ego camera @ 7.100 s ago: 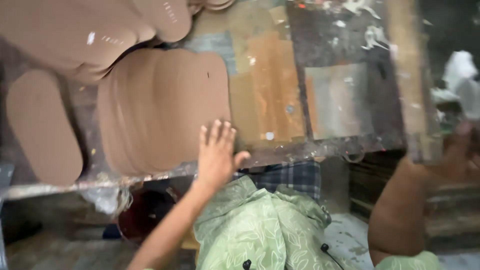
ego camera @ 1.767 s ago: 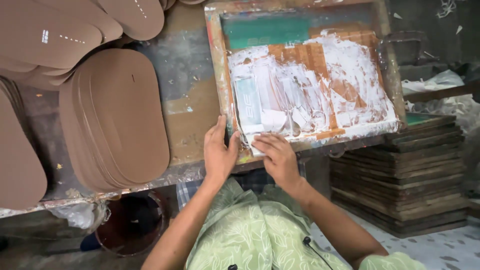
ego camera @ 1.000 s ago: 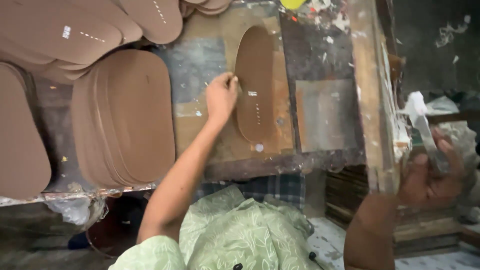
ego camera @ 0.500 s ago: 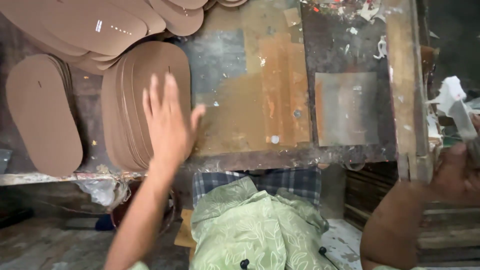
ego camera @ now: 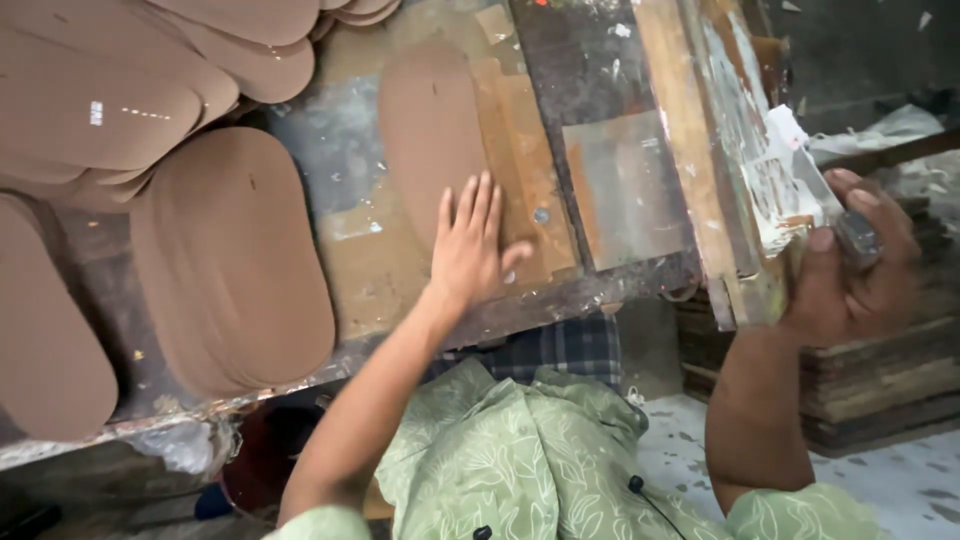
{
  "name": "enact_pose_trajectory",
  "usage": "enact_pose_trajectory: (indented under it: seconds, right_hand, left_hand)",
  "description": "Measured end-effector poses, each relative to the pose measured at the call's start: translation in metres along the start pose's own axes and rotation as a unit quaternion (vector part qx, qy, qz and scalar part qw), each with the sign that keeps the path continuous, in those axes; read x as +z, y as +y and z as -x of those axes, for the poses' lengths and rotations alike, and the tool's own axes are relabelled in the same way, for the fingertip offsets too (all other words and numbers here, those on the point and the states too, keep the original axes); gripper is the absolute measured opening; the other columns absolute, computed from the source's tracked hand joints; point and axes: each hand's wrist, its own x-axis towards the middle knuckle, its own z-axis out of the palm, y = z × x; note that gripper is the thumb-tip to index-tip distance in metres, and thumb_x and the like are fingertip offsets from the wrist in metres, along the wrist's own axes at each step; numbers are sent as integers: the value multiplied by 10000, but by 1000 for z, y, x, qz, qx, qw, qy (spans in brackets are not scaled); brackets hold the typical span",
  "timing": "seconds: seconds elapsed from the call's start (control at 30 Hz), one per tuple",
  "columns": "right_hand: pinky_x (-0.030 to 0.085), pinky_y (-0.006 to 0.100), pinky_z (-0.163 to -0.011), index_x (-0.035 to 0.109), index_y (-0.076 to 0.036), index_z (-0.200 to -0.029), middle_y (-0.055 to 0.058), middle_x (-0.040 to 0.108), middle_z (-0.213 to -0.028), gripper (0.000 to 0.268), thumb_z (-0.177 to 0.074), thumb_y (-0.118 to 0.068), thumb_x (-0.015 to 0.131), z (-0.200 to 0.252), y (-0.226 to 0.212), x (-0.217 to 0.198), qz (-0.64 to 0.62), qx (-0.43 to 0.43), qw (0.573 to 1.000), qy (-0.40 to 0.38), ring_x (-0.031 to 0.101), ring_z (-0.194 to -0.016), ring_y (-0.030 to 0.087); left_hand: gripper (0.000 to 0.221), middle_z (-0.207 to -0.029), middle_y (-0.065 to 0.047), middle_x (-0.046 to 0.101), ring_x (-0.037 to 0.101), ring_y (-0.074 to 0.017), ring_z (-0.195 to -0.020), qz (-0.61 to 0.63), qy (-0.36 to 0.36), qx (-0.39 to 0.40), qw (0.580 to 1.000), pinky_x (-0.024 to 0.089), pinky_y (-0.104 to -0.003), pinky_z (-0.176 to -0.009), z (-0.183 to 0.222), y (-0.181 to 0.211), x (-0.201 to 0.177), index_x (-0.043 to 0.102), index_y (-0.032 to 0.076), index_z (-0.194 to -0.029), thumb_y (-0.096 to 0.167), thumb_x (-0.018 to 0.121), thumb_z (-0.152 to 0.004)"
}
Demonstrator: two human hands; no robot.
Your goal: Screen printing brand logos onto shoe insoles using a manual screen frame.
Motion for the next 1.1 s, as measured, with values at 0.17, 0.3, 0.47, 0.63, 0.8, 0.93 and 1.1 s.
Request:
enact_pose_trajectory:
  seconds: [0.17,0.3,0.47,0.63,0.8,0.93,1.1]
  right_hand:
    - [571,437,-1050,585,74,-1268,276,659,-1269,259,-1015,17,572,-6,-8,8,23,-29,999,29,688,-1166,328]
    - [548,413,-1109,574,73,-1322,292,642,-1351,248,-1080,23,572,-1,-8,-2,33,14,999,10,675,-1193,313]
    - [570,423,-1083,584,65,-1301,277,665,-1324,254,-1052,19,599,-1,3,-1,-23,4,999,34,689,-1164,311]
    - [580,423,-1022,626,81,-1257,236,669,-1263,237,-1035,-1,610,-4,-15,24,-3,-20,999,48,695,-1116,313]
    - [562,405,-1010,632,79,-1214,222,701,-1200,246,-1000,-41,613,-6,-25,30,25,-6,998,63,693,-1126,306]
    - [576,417,-1029,642,75,-1236,238,698,-1224,231,-1022,-12,635,-2,-9,20,2,15,997,71,708,-1104,307]
    - [582,435,-1034,637,78,-1245,259,680,-1237,238,-1018,8,627,-6,-8,17,2,5,998,57,712,-1111,322]
  left_hand:
    - [963,-1629,-215,314,250,-353,-1530,-6,-10,11,1000,111,-581,-1238,-56,8,17,372,-42,-1541,712,438,-945]
    - [992,-1626,-211,305,242,-348,-1522,-21,-28,22,999,105,-591,-1222,-16,34,11,370,-29,-1532,727,441,-893]
    - [1022,-1623,-237,326,244,-352,-1541,37,-81,78,993,123,-575,-1250,26,42,-4,385,-80,-1512,741,456,-907]
    - [905,-1643,-205,345,270,-388,-1532,60,-48,64,995,139,-593,-1249,43,43,-7,413,-36,-1542,673,467,-982]
    - [909,-1629,-155,356,283,-392,-1497,25,-13,41,999,123,-645,-1204,46,58,2,428,-3,-1516,683,474,-921]
    - [919,-1636,-150,351,278,-368,-1513,10,-11,37,999,117,-648,-1218,24,49,7,419,0,-1540,698,442,-944]
    - [893,-1649,-151,339,269,-352,-1530,-26,-26,48,998,97,-641,-1229,-4,31,8,418,18,-1539,702,404,-966]
